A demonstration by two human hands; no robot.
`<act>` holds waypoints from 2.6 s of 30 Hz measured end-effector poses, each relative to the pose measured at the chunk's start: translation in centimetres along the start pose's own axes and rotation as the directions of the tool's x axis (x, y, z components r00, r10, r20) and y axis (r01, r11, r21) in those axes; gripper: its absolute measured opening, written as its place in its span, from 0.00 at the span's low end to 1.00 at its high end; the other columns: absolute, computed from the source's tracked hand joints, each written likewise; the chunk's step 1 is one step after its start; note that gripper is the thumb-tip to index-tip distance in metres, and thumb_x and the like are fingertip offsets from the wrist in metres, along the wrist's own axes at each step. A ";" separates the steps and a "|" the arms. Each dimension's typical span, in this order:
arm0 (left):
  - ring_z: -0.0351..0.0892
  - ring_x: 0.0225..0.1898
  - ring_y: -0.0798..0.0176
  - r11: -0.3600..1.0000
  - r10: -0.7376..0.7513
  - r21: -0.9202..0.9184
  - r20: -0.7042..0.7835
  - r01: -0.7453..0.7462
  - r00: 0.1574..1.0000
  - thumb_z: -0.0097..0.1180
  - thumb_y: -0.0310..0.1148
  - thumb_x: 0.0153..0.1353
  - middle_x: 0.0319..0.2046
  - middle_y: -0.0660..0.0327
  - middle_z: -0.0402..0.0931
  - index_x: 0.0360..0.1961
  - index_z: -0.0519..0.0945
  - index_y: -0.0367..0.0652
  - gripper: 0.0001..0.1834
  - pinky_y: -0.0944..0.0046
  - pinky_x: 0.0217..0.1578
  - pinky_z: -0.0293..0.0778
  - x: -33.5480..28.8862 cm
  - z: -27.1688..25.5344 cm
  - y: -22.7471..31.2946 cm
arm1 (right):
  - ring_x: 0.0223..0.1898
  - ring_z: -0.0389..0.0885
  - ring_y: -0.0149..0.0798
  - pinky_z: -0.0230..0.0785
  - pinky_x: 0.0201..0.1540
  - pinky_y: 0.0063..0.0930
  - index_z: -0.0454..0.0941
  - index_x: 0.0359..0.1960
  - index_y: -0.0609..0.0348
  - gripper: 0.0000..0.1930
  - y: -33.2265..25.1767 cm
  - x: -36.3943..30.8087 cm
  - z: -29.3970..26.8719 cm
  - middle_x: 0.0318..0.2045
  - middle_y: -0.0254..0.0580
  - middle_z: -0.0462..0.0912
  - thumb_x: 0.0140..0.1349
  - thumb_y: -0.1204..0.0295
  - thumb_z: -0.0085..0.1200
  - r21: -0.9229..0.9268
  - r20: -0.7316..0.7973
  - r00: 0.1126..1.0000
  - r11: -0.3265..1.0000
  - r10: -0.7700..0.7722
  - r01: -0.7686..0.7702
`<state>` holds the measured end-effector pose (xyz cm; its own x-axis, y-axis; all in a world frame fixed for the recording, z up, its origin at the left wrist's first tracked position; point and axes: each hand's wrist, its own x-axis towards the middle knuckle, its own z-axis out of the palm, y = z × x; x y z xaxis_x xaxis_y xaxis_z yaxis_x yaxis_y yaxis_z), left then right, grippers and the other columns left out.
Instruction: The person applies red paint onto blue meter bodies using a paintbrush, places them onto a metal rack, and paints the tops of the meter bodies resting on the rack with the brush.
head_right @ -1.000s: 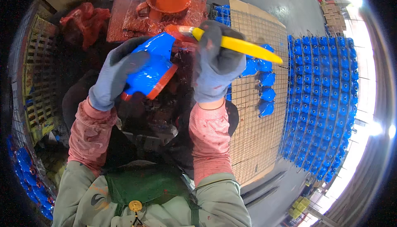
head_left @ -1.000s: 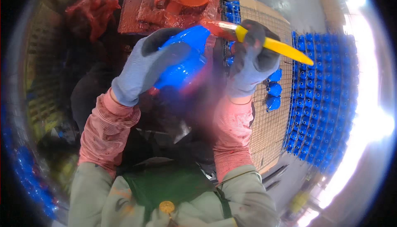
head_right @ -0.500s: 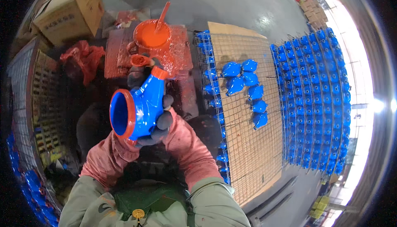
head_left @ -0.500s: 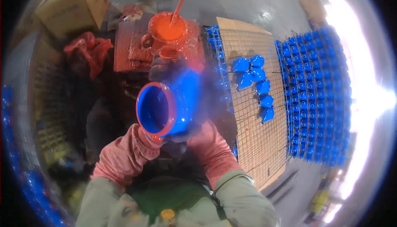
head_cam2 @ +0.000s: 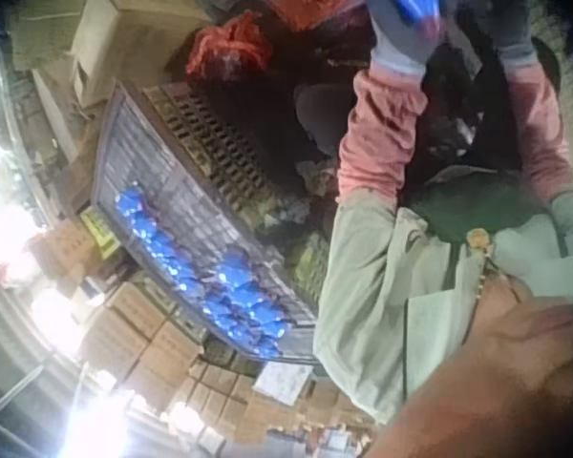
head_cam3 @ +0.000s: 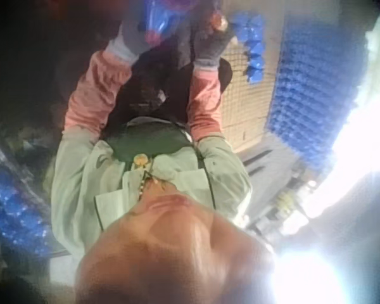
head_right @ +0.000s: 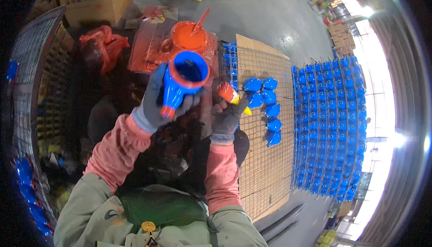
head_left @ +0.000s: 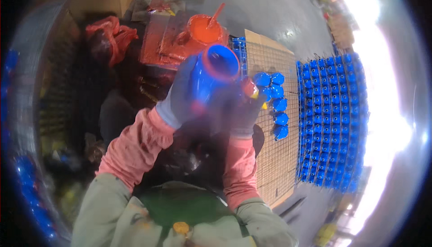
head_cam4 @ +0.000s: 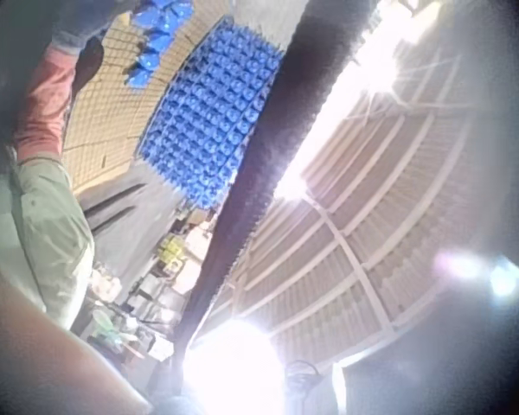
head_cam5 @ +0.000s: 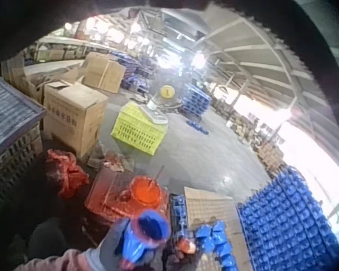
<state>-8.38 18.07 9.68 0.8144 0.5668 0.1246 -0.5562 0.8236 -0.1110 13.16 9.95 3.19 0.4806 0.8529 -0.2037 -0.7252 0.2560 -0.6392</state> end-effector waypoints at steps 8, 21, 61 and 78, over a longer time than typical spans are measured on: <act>0.76 0.56 0.54 0.684 0.329 0.667 0.079 -0.296 0.941 0.45 0.51 0.73 0.59 0.55 0.70 0.68 0.59 0.45 0.31 0.55 0.52 0.79 -1.6 -2.5 0.3 | 0.21 0.68 0.26 0.59 0.27 0.19 0.77 0.51 0.63 0.27 -0.4 -11.6 -0.4 0.23 0.33 0.73 0.74 0.49 0.41 -0.459 -0.043 0.943 0.845 -0.329 0.274; 0.71 0.60 0.34 -0.729 0.064 0.483 0.753 -0.485 0.654 0.76 0.28 0.42 0.63 0.48 0.62 0.57 0.70 0.53 0.39 0.35 0.54 0.73 -15.2 -0.7 -5.9 | 0.39 0.80 0.36 0.72 0.46 0.30 0.76 0.41 0.67 0.12 -4.2 -20.8 6.1 0.41 0.47 0.81 0.67 0.68 0.54 -0.469 0.336 0.835 0.692 -0.435 0.549; 0.66 0.65 0.49 -0.760 0.453 0.650 0.498 0.028 0.740 0.76 0.24 0.40 0.65 0.50 0.64 0.67 0.63 0.42 0.51 0.50 0.64 0.66 -16.9 2.5 -5.5 | 0.39 0.80 0.43 0.73 0.44 0.35 0.80 0.40 0.61 0.14 -5.0 -17.7 3.5 0.35 0.44 0.83 0.60 0.62 0.59 -0.658 0.644 0.562 0.000 -0.520 0.753; 0.81 0.51 0.44 -0.712 0.438 -0.050 0.748 0.700 0.499 0.74 0.49 0.45 0.50 0.44 0.80 0.61 0.72 0.40 0.43 0.51 0.53 0.74 -28.6 13.9 41.7 | 0.17 0.62 0.27 0.56 0.20 0.26 0.78 0.57 0.57 0.19 -15.4 -15.9 -5.1 0.17 0.26 0.65 0.72 0.61 0.47 -0.881 0.030 0.462 0.195 -0.886 0.430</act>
<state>-57.19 36.47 15.23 0.0387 0.6591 0.7511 0.9747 -0.1905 0.1169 19.22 -9.86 12.52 0.8503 0.1809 0.4942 0.4999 0.0162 -0.8660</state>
